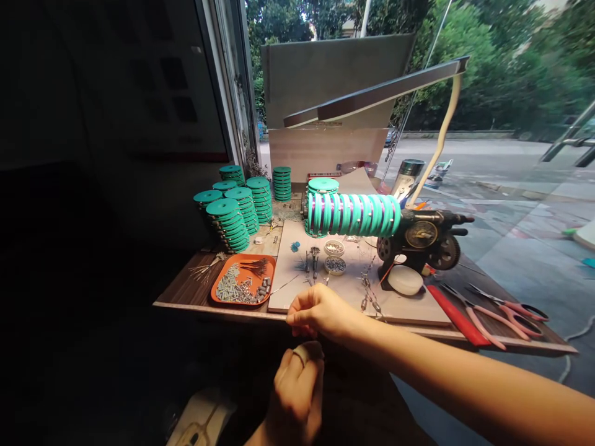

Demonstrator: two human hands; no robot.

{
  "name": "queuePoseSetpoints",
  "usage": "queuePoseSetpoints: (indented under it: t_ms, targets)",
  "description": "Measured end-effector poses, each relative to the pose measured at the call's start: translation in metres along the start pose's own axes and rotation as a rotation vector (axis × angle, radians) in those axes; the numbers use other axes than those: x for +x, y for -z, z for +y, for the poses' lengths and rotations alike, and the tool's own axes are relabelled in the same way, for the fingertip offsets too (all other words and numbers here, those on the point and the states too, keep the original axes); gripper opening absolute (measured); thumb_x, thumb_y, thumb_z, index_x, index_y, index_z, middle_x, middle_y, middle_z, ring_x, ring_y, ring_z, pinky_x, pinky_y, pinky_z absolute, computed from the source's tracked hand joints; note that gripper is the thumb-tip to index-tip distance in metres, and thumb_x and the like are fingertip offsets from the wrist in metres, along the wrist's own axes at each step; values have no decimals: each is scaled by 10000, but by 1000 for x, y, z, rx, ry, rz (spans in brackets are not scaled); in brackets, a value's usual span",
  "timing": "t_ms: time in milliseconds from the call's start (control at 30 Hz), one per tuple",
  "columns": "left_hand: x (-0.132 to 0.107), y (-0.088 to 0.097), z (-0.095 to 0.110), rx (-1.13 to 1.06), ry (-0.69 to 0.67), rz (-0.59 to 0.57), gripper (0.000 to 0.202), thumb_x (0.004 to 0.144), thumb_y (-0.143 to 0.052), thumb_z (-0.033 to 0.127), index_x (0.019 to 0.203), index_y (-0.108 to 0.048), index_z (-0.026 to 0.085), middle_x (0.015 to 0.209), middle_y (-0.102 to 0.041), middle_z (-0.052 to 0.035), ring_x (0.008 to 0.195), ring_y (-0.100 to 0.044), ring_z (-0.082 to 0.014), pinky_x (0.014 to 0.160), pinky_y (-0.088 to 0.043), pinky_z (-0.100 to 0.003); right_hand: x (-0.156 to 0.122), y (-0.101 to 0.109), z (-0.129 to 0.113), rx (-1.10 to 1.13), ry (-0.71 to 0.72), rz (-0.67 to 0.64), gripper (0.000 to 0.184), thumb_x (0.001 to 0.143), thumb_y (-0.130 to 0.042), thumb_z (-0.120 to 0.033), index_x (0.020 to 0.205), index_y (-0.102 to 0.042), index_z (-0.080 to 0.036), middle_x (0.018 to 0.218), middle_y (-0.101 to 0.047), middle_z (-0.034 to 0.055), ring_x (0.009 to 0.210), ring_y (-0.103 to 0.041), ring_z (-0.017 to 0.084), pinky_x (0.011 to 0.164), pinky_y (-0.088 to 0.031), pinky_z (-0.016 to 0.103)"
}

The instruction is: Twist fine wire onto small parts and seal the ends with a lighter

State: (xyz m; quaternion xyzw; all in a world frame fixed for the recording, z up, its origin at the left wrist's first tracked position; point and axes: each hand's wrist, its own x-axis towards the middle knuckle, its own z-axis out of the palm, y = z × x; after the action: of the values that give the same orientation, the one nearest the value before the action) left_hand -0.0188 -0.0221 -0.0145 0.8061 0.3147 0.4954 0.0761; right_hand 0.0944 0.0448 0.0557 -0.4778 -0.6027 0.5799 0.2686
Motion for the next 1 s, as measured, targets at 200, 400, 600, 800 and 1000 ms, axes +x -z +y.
queuePoseSetpoints:
  t_ms: [200, 400, 600, 800, 1000]
  targets:
    - [18, 0, 6, -863, 1076, -313, 110, 666, -653, 185, 611, -571, 134, 644, -551, -6, 636, -479, -123, 590, -370, -217, -58, 21, 10, -336, 274, 211, 80, 738, -561, -125, 807, -591, -154, 699, -596, 20, 628, -505, 142, 577, -370, 245]
    - [23, -6, 8, -1293, 1426, -481, 165, 542, -722, 196, 564, -588, 102, 586, -524, 15, 428, -310, -34, 458, -224, -195, -108, 20, 67, -776, 873, 433, 283, 921, -330, -153, 785, -578, -139, 626, -592, 60, 566, -489, 148, 514, -385, 258]
    - [22, -4, 8, -1441, 1495, -563, 161, 574, -715, 170, 578, -570, 100, 450, -369, 88, 385, -202, -8, 458, -231, -161, -103, 0, 85, -1154, 1168, 400, 245, 849, -410, -43, 794, -648, -48, 546, -601, 75, 462, -461, 154, 423, -339, 288]
    - [21, -4, 7, -1416, 1548, -534, 234, 525, -752, 202, 567, -539, 114, 415, -366, 104, 384, -178, -8, 469, -247, -149, -93, 4, 92, -1173, 1170, 345, 277, 853, -381, -34, 777, -648, -49, 566, -587, 63, 464, -434, 149, 410, -303, 294]
    - [19, -10, 9, -1311, 1605, -555, 282, 469, -751, 233, 546, -495, 144, 430, -347, 108, 401, -221, -17, 494, -262, -183, -86, 17, 106, -622, 711, 187, 412, 943, -310, -311, 746, -630, -142, 676, -635, 82, 642, -533, 163, 567, -441, 271]
